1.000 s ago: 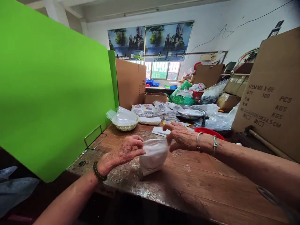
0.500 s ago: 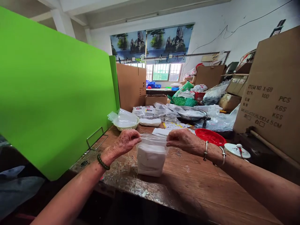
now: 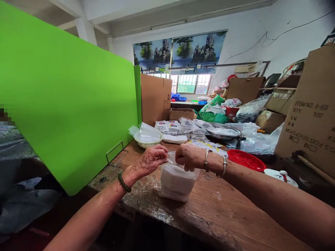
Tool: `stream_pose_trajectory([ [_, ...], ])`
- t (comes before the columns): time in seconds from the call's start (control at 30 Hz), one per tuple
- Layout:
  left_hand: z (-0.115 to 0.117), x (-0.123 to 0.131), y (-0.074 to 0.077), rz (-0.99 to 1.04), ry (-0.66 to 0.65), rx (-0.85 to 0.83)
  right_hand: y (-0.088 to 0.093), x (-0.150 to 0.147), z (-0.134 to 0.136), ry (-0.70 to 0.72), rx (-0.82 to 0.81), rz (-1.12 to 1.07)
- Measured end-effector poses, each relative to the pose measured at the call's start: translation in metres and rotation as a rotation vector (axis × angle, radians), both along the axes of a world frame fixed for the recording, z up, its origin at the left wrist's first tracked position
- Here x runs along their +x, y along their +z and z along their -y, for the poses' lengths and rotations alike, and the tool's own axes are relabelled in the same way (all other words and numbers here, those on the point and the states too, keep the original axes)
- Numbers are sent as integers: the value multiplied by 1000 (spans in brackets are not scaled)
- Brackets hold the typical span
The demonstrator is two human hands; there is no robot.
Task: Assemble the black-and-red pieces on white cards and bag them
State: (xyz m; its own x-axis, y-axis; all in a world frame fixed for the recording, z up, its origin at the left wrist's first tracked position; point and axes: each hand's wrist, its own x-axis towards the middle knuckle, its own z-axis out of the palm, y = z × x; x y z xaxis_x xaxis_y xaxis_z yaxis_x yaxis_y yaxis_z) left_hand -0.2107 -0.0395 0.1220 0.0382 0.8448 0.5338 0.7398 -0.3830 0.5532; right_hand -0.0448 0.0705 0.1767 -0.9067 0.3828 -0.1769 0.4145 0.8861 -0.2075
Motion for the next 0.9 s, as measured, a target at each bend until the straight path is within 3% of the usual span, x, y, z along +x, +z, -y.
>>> stream_pose_trajectory([
  [0.17,-3,-2,-4,-24,-57,67,-7,-18,15,51,300,11],
  [0.27,-6,-4,-8,-22,-103,101,-17,-26,16,93,368,-32],
  [0.47,-8,-4,-10,-53,-75,125,-33,-35,4,188,310,-77],
  [0.6,-8,-2,-6,-65,-57,121,-26,-30,-3,207,186,-79],
  [0.77,-5,-3,0,-81,-12,49,1,-1,-17,202,-77,-180],
  [0.9,0,0,5,-89,0,-31,0,36,-30,246,28,-393],
])
